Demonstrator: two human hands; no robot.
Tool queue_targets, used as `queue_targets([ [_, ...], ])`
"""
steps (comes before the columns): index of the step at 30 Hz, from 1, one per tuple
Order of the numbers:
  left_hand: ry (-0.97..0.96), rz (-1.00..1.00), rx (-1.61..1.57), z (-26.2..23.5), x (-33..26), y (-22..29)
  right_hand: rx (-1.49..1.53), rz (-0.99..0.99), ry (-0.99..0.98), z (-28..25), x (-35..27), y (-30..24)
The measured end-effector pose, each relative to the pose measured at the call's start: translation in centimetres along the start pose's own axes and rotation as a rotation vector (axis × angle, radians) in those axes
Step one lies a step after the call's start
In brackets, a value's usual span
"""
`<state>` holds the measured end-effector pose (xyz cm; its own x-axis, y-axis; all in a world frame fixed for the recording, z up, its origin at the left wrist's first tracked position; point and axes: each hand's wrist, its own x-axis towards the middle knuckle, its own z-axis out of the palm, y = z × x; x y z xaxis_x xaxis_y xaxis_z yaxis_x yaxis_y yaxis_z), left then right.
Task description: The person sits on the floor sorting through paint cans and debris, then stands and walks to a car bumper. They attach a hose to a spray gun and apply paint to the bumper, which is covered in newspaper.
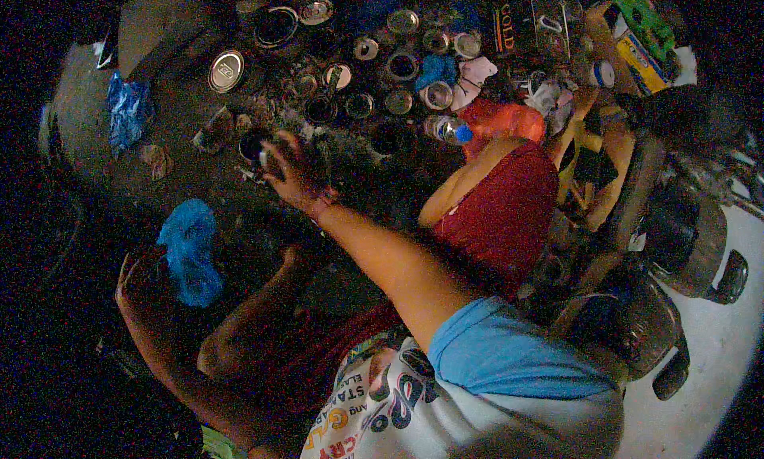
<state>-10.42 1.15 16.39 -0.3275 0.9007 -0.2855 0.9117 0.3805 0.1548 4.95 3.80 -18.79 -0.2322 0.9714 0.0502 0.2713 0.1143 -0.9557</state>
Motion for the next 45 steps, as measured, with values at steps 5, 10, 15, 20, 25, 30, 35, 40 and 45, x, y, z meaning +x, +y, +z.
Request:
queue_targets([
  [5, -0.012, 0.055, 0.008, 0.0, 0.2, 0.3, 0.018, 0.220, 0.006, -1.5, -8.2, 6.7],
  [10, -0.004, 0.087, -0.022, 0.5, 0.5, -0.4, -0.024, 0.433, -0.008, -4.2, -10.6, 8.5],
  [15, 0.014, 0.046, -0.017, 0.4, 0.2, -0.1, -0.246, 0.246, 0.163, -6.0, -8.1, 6.6],
  [20, 0.030, 0.121, -0.036, 0.2, -0.1, -0.5, -0.337, 0.044, 0.188, -7.1, 1.6, 5.5],
  [25, 0.095, 0.128, -0.037, 0.3, -0.5, -1.0, -0.243, 0.004, 0.155, -6.2, 4.2, 6.6],
  [30, 0.158, 0.223, -0.075, 0.6, -0.4, -1.3, -0.307, -0.102, -0.029, -6.3, 2.6, 4.5],
  [35, 0.153, 0.177, -0.127, 0.4, -0.7, -0.4, -0.302, -0.255, 0.016, -6.8, 3.0, 1.6],
  [40, 0.182, 0.218, -0.148, 1.0, 0.0, -0.8, -0.481, -0.370, -0.009, -8.9, 3.9, -1.6],
  [45, 0.223, 0.246, -0.219, 1.0, -0.8, -1.2, -0.437, -0.357, -0.040, -10.4, 5.3, -4.2],
])
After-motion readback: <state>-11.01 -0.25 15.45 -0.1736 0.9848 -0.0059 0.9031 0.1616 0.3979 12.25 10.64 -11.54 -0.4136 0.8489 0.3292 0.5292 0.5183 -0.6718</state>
